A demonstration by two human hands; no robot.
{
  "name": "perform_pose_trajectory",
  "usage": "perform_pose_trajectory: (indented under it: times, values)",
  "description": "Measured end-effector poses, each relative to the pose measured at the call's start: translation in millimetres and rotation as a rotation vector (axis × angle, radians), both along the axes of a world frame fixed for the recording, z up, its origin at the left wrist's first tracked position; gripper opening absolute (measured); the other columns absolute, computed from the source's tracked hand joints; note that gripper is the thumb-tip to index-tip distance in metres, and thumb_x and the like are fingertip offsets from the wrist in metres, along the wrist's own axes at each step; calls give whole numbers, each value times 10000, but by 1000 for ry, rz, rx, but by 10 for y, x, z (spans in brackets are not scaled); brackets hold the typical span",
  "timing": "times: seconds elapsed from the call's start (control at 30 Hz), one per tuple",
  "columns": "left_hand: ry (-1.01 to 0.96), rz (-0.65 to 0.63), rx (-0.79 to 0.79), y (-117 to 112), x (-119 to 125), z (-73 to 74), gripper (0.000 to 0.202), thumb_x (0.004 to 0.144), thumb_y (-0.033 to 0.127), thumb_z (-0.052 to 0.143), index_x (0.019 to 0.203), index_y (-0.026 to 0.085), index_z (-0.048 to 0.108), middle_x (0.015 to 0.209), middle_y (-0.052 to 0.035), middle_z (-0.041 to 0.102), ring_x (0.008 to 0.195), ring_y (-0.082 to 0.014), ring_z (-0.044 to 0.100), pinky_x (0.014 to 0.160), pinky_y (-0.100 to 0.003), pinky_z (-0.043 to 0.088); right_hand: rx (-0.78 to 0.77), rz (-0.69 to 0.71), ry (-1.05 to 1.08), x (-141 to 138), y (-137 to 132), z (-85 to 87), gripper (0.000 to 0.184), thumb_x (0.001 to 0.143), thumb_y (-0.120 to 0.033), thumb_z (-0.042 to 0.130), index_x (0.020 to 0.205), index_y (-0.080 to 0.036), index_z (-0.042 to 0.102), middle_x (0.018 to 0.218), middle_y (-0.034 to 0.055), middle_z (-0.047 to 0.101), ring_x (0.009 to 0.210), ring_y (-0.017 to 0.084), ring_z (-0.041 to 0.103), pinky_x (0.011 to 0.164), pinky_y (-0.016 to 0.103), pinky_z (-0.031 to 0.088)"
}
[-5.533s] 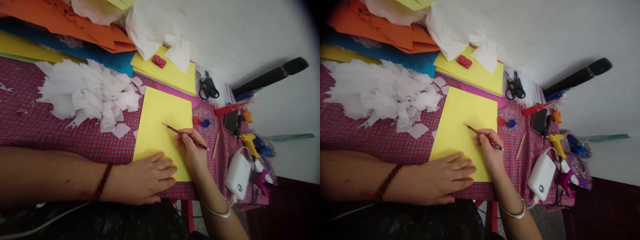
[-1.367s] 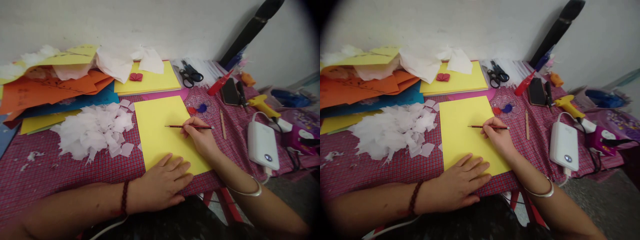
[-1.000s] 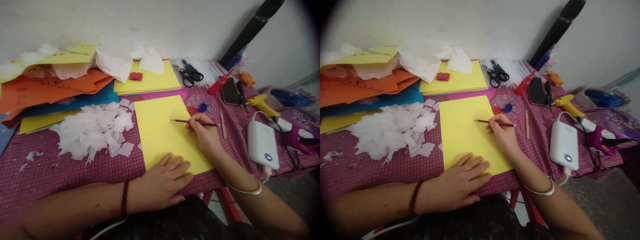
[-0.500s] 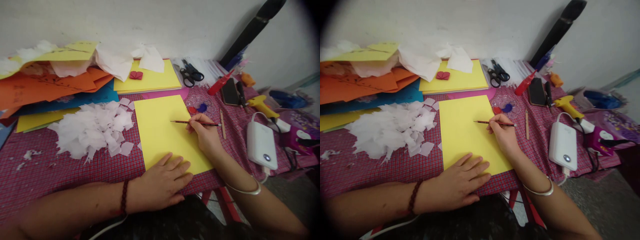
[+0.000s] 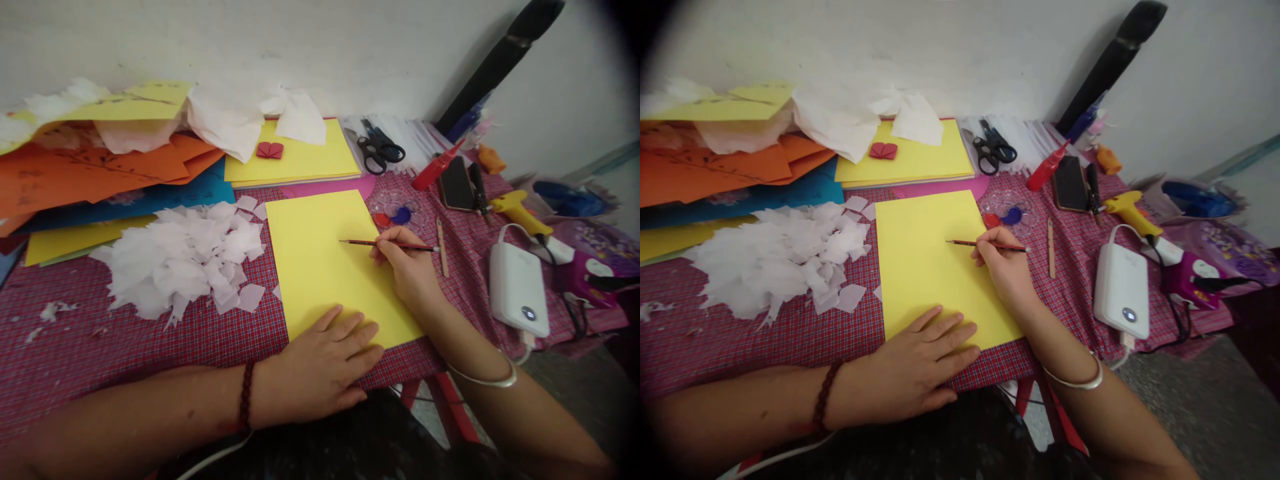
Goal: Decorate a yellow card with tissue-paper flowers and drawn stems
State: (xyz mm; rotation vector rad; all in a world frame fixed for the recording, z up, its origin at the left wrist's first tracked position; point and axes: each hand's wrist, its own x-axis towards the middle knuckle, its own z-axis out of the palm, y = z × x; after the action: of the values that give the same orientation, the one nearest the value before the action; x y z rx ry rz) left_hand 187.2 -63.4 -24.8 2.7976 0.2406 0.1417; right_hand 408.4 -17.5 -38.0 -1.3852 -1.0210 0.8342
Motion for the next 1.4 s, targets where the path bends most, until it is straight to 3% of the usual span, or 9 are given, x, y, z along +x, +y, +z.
perform_pose_trajectory:
  times: [0.47, 0.67, 0.93, 1.4]
  values:
    - [5, 5, 12, 2, 1, 3, 511, 997, 473, 454, 1413, 177, 445, 1532, -79, 434, 1407, -299, 352, 1177, -503, 251, -7, -87, 33, 42, 29, 47, 86, 738, -184, 634, 685, -229, 584, 549, -22, 608, 496, 125, 517, 500, 264, 410]
    - [13, 21, 19, -9, 5, -22, 586, 994, 491, 451, 1446, 120, 406, 1534, -84, 443, 1399, -290, 358, 1182, -482, 235, -58, -136, 34, 54, 30, 89, 78, 719, -186, 622, 671, -219, 569, 528, -27, 590, 497, 123, 539, 485, 253, 386]
    - [11, 13, 19, -7, 2, -17, 584, 999, 491, 438, 1450, 122, 407, 1533, -85, 447, 1398, -292, 360, 1180, -482, 223, -79, -118, 51, 87, 38, 88, 108, 703, -181, 601, 632, -236, 543, 477, -41, 528, 455, 121, 504, 444, 255, 322]
    - [26, 13, 18, -5, 7, -14, 584, 1001, 489, 431, 1453, 122, 408, 1540, -84, 442, 1405, -295, 353, 1187, -487, 216, -87, -80, 7, 66, 10, 107, 109, 710, -199, 613, 628, -244, 557, 500, -32, 548, 469, 123, 485, 438, 257, 322]
